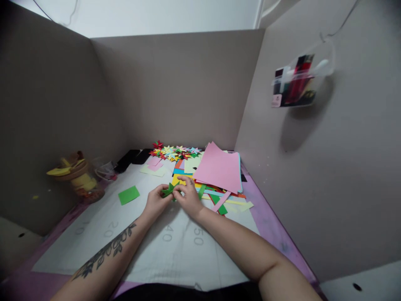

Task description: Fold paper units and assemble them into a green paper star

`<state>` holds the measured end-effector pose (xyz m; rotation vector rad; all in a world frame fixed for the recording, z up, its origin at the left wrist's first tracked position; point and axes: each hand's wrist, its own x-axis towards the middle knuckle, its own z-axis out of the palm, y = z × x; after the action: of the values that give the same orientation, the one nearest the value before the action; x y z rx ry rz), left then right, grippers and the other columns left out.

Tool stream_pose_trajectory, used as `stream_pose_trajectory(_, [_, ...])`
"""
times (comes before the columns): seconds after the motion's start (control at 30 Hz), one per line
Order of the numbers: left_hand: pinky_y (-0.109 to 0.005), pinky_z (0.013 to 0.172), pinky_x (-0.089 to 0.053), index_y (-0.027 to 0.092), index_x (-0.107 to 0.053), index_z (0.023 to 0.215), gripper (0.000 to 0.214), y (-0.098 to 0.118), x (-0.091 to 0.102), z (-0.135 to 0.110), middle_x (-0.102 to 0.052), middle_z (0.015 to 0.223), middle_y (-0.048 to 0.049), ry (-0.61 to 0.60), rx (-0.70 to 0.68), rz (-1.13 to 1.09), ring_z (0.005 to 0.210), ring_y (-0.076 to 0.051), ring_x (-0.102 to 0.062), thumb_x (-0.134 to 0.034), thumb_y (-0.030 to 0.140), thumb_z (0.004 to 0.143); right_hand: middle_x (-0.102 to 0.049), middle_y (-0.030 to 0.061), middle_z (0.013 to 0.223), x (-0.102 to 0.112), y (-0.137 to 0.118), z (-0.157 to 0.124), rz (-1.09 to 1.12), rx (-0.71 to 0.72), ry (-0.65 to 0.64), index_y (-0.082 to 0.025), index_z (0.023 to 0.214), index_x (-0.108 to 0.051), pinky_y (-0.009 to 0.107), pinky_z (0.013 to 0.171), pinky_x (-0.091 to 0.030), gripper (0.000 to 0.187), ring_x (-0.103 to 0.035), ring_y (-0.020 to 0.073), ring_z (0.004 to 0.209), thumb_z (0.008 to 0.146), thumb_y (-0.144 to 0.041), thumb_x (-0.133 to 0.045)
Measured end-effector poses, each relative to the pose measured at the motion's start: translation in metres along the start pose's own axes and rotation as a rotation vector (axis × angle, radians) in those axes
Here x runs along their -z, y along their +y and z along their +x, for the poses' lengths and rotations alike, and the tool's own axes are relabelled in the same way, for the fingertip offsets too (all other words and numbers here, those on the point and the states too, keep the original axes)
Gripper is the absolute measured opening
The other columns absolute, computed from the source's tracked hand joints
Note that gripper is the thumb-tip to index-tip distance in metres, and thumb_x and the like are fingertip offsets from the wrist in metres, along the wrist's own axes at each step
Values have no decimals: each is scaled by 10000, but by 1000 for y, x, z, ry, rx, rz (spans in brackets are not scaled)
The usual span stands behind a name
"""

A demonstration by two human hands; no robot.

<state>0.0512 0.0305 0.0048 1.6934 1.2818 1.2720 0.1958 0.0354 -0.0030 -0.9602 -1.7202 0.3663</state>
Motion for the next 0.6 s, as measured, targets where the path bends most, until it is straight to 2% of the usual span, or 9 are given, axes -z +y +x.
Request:
stream_pose_trajectory(0.17, [-200, 575, -425, 146, -589, 840, 239, 6, -2, 0, -612, 706, 6, -32, 66, -75, 625, -115, -558, -644, 259, 637, -514, 57, 1040, -3, 2, 2, 171, -162, -26, -198, 699, -567, 353, 911, -371, 36, -477, 202, 1056, 724, -176, -553])
stream_pose_trajectory(0.2, [-196, 562, -421, 147, -580, 847, 254, 6, -2, 0, -603, 692, 10, -37, 82, -90, 615, -113, -551, -651, 262, 631, -531, 47, 981, -4, 3, 3, 227, -209, -17, -200, 728, -553, 337, 863, -401, 24, -512, 192, 984, 711, -183, -560])
stream_pose_trajectory(0.27, [-180, 510, -394, 152, -557, 869, 295, 5, -2, 1, -568, 635, 31, -49, 117, -96, 565, -100, -522, -663, 269, 620, -541, 1, 800, -7, 5, 3, 339, -316, -6, -209, 833, -508, 290, 707, -442, 159, -548, 158, 767, 687, -194, -568])
stream_pose_trajectory(0.37, [-157, 431, -317, 162, -526, 892, 369, 2, -1, 2, -473, 528, 78, -64, 165, -61, 464, -73, -444, -695, 265, 581, -460, -74, 606, -6, 4, 4, 408, -429, -26, -220, 939, -429, 224, 525, -389, 298, -476, 117, 545, 672, -192, -557])
stream_pose_trajectory(0.43, [-153, 415, -297, 166, -508, 913, 400, 1, 0, 3, -450, 502, 91, -104, 200, -76, 431, -65, -423, -699, 268, 577, -453, -75, 603, -2, 1, 5, 375, -423, -49, -219, 938, -426, 210, 509, -374, 290, -472, 111, 545, 674, -188, -541])
stream_pose_trajectory(0.6, [-164, 429, -341, 163, -493, 953, 386, 3, 6, 3, -528, 569, 62, -296, 240, -160, 442, -72, -473, -661, 270, 622, -543, -23, 765, 4, -2, 5, 252, -247, -138, -215, 960, -484, 241, 612, -432, 263, -550, 125, 683, 701, -173, -511])
